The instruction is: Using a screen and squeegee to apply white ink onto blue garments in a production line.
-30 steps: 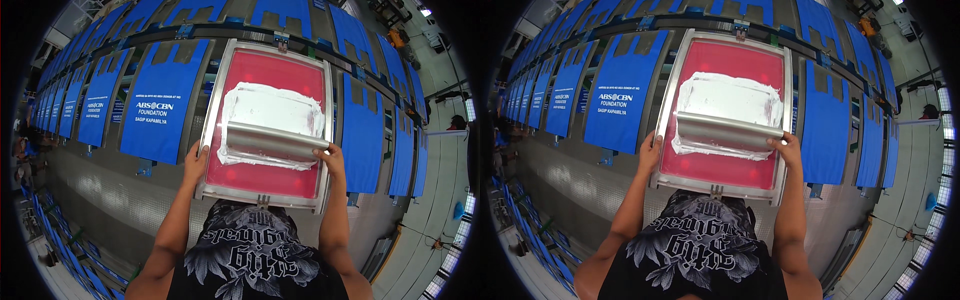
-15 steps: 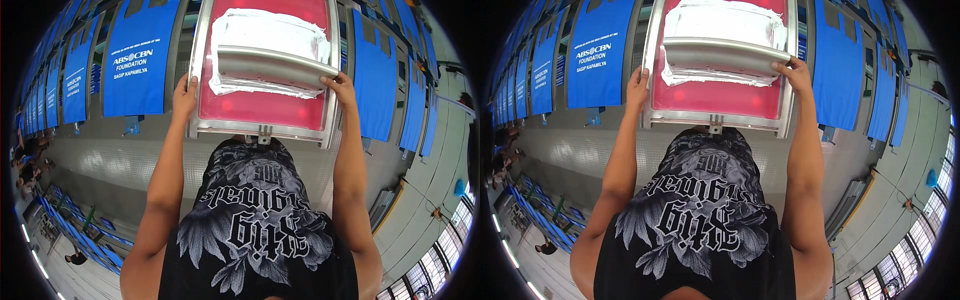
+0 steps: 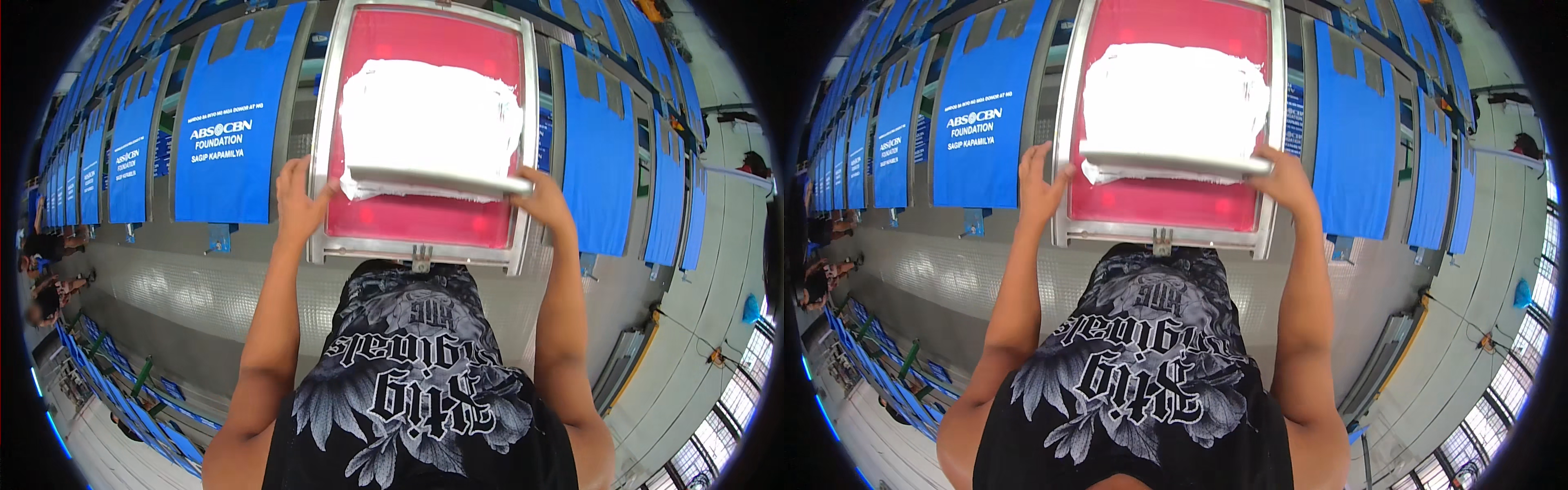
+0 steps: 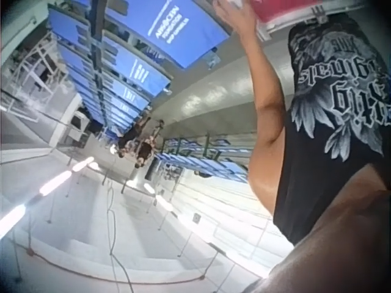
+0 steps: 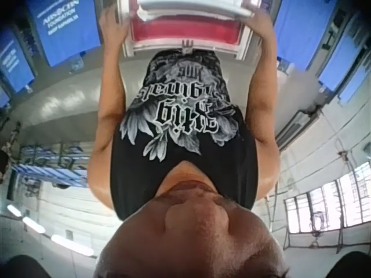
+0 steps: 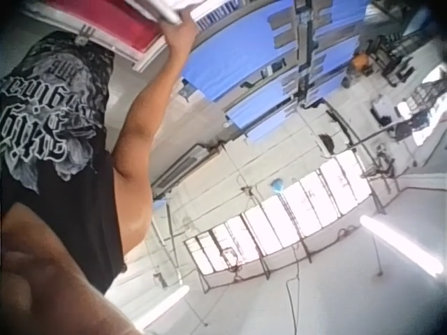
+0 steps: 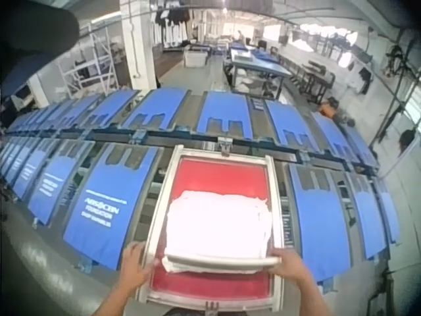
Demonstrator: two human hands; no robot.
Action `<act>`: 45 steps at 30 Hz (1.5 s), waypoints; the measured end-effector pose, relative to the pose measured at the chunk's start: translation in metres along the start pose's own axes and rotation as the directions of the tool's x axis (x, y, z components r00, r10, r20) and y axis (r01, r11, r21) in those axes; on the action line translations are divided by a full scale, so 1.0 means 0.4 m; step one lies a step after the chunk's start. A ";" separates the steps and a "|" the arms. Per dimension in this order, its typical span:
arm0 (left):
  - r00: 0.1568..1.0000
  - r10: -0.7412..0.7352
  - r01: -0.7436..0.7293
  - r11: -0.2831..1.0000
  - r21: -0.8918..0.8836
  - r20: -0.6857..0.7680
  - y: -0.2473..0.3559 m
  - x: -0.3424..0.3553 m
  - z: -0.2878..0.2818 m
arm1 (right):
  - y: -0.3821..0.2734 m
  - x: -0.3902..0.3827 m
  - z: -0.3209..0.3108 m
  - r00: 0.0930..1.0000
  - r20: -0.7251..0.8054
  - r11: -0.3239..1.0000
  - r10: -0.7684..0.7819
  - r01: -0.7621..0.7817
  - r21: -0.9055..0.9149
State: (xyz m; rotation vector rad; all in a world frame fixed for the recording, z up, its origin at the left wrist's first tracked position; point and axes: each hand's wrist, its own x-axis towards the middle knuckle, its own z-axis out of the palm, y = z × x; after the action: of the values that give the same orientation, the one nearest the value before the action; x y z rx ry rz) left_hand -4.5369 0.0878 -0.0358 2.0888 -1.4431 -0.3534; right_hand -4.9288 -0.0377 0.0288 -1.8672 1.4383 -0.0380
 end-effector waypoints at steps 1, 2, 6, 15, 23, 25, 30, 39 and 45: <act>0.981 0.160 -0.150 0.984 -0.096 0.109 0.072 0.013 -0.047 | -0.041 -0.031 0.013 0.999 -0.027 0.972 -0.022 0.015 -0.233; 0.927 0.319 -0.280 0.939 -0.200 0.196 0.115 0.023 -0.072 | -0.084 -0.058 0.030 0.997 -0.048 0.890 -0.054 0.027 -0.454; 0.731 0.342 -0.403 0.915 -0.031 0.591 0.150 0.087 -0.027 | -0.068 -0.054 0.092 0.958 -0.071 0.872 -0.279 0.222 -0.437; 0.850 0.497 -0.518 0.850 0.096 0.175 0.104 0.311 0.167 | -0.008 0.277 0.070 0.796 -0.298 0.760 -0.527 0.284 -0.585; 0.831 0.307 -0.387 0.918 0.085 0.463 0.147 -0.004 -0.018 | -0.048 -0.054 0.085 0.928 -0.083 0.872 -0.362 0.306 -0.382; 0.835 0.317 -0.380 0.923 0.054 0.451 0.142 -0.052 -0.010 | -0.053 -0.106 0.118 0.950 -0.073 0.892 -0.304 0.257 -0.372; 0.875 0.424 -0.437 0.899 0.005 0.233 0.114 0.048 0.091 | 0.008 0.024 0.123 0.887 -0.203 0.860 -0.414 0.309 -0.405; 0.874 0.176 -0.268 0.952 0.147 0.454 0.188 0.350 0.066 | -0.093 0.252 -0.065 0.980 0.013 0.794 -0.200 0.170 -0.584; 0.837 0.361 -0.400 0.917 0.009 0.412 0.131 -0.003 0.039 | -0.031 -0.046 0.123 0.985 0.000 0.909 -0.175 0.162 -0.385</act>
State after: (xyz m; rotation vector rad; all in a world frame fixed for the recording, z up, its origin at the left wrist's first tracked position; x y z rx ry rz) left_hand -4.5856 0.0707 -0.0175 1.7994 -2.1142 -0.5877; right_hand -4.9033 0.0054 0.0086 -2.3193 1.3757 0.1385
